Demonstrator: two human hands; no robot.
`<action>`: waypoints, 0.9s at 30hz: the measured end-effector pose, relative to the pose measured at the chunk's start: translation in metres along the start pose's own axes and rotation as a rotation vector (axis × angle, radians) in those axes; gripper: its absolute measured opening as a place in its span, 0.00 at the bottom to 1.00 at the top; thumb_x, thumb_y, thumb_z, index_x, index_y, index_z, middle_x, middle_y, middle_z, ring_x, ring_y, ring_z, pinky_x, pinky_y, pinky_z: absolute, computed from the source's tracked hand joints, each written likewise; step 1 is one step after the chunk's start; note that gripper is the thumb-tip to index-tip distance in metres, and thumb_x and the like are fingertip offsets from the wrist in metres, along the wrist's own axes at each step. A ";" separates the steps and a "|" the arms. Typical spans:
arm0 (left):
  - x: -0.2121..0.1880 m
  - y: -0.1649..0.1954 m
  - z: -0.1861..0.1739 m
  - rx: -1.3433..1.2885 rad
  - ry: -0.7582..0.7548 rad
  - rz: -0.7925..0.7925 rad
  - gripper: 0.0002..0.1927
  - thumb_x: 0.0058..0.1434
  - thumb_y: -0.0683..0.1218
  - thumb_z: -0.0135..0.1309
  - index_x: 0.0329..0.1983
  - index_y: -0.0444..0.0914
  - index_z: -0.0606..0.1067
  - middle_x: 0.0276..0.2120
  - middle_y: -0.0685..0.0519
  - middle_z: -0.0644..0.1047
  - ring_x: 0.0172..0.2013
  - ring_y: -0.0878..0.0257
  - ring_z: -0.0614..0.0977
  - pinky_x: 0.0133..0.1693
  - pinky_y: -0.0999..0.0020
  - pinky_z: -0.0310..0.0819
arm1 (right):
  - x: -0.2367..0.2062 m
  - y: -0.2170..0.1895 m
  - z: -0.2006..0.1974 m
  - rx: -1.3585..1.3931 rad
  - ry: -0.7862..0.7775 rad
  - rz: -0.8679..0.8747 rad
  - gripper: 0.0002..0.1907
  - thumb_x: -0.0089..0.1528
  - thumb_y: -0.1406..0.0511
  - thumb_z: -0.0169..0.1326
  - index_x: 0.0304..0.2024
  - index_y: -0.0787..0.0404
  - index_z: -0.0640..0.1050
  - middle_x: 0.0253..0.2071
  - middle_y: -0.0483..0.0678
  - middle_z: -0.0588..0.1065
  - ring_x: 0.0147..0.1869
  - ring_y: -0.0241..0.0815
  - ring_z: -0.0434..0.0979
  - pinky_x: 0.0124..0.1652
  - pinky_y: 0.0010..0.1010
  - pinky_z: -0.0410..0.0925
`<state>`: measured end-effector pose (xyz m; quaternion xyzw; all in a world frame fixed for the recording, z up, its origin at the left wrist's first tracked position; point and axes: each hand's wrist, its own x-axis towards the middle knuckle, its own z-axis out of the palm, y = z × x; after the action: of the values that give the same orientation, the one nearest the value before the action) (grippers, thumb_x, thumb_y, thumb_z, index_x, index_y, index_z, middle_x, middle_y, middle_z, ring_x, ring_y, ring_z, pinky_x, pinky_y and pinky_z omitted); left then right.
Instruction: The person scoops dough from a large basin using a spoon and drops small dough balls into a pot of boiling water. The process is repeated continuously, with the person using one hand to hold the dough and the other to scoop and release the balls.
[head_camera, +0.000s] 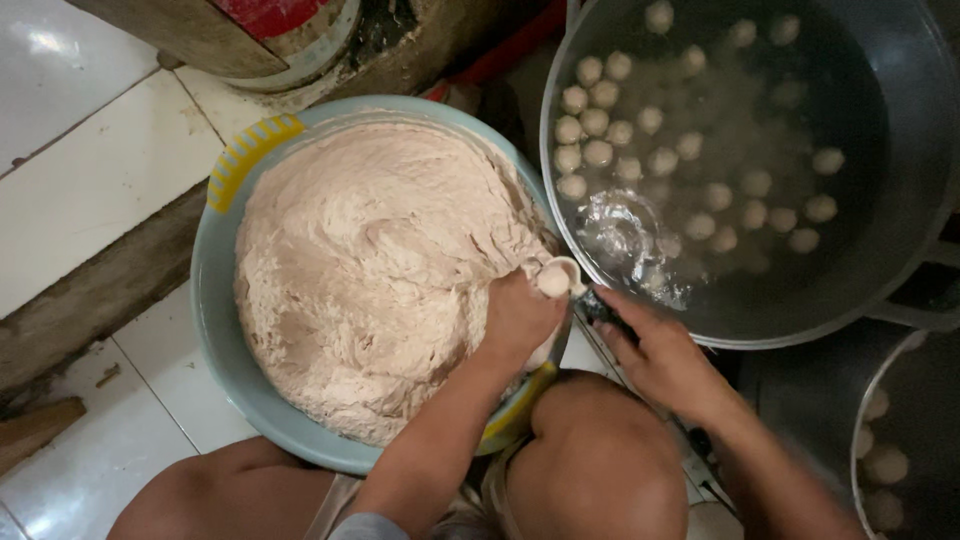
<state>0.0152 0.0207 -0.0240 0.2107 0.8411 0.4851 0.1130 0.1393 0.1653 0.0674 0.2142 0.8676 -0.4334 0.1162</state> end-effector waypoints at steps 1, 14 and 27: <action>0.001 0.002 -0.001 0.010 -0.046 -0.044 0.11 0.54 0.48 0.62 0.33 0.35 0.78 0.29 0.38 0.81 0.35 0.40 0.84 0.38 0.52 0.79 | -0.001 -0.002 0.000 0.072 -0.044 0.026 0.26 0.65 0.64 0.54 0.67 0.57 0.71 0.49 0.55 0.82 0.52 0.41 0.82 0.49 0.33 0.72; -0.003 0.014 -0.013 0.332 -0.064 -0.045 0.33 0.51 0.64 0.67 0.36 0.27 0.80 0.34 0.32 0.79 0.36 0.38 0.82 0.40 0.51 0.78 | 0.007 0.037 -0.031 -0.160 0.264 -0.121 0.28 0.63 0.68 0.54 0.66 0.61 0.72 0.58 0.64 0.76 0.59 0.60 0.78 0.53 0.40 0.70; -0.007 -0.016 0.011 0.121 -0.064 -0.087 0.14 0.50 0.50 0.63 0.27 0.34 0.77 0.26 0.38 0.80 0.30 0.42 0.83 0.36 0.52 0.80 | 0.000 -0.003 0.001 0.088 -0.002 -0.032 0.25 0.65 0.64 0.54 0.65 0.59 0.72 0.46 0.54 0.81 0.47 0.42 0.82 0.48 0.34 0.72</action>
<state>0.0215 0.0192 -0.0431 0.1959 0.8732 0.4211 0.1481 0.1384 0.1627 0.0685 0.2049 0.8509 -0.4732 0.1007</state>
